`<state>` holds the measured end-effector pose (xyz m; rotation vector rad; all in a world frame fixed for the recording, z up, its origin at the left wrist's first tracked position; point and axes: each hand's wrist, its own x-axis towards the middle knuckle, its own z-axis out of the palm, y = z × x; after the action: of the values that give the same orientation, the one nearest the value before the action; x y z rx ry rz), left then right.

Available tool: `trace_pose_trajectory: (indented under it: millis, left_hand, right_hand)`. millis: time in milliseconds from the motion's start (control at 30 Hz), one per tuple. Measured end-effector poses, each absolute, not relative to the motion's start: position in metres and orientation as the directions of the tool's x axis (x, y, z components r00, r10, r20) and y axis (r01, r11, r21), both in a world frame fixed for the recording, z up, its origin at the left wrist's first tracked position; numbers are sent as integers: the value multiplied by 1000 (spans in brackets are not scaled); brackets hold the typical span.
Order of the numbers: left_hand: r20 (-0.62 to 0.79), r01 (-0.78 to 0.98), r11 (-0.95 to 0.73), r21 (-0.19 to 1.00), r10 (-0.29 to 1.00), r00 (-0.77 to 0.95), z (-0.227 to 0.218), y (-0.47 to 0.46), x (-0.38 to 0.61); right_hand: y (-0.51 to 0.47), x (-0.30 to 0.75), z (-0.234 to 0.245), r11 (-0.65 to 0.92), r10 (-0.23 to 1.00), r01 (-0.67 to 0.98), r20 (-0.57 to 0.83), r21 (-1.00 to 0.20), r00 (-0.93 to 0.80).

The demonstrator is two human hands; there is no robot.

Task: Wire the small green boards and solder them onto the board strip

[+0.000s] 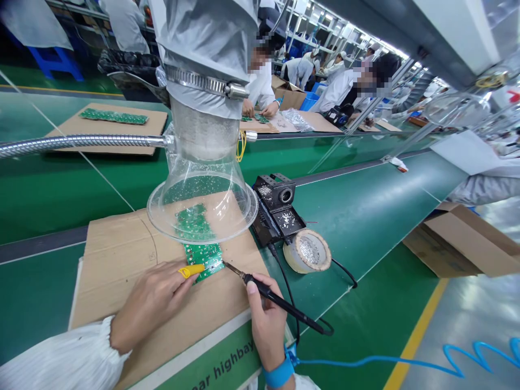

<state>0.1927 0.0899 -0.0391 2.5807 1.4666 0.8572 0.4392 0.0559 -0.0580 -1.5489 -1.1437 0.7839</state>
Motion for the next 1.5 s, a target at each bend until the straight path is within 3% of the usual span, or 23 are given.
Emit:
trace_pose_trajectory:
  millis: [700, 867, 1067, 1500]
  left_hand:
    - [417, 772, -561, 299, 805, 423, -41, 93, 193]
    - [451, 764, -543, 348, 812, 371, -41, 92, 193]
    - [464, 805, -489, 336, 830, 310, -34, 94, 194]
    - [425, 809, -521, 273, 819, 385, -35, 97, 193]
  right_hand:
    - [58, 438, -55, -26, 921, 218, 62, -976, 385]
    - [57, 437, -52, -39, 915, 175, 36, -984, 403]
    - [58, 439, -58, -63, 919, 257, 45, -964, 392]
    - [60, 437, -53, -35, 929, 304, 81, -952, 361]
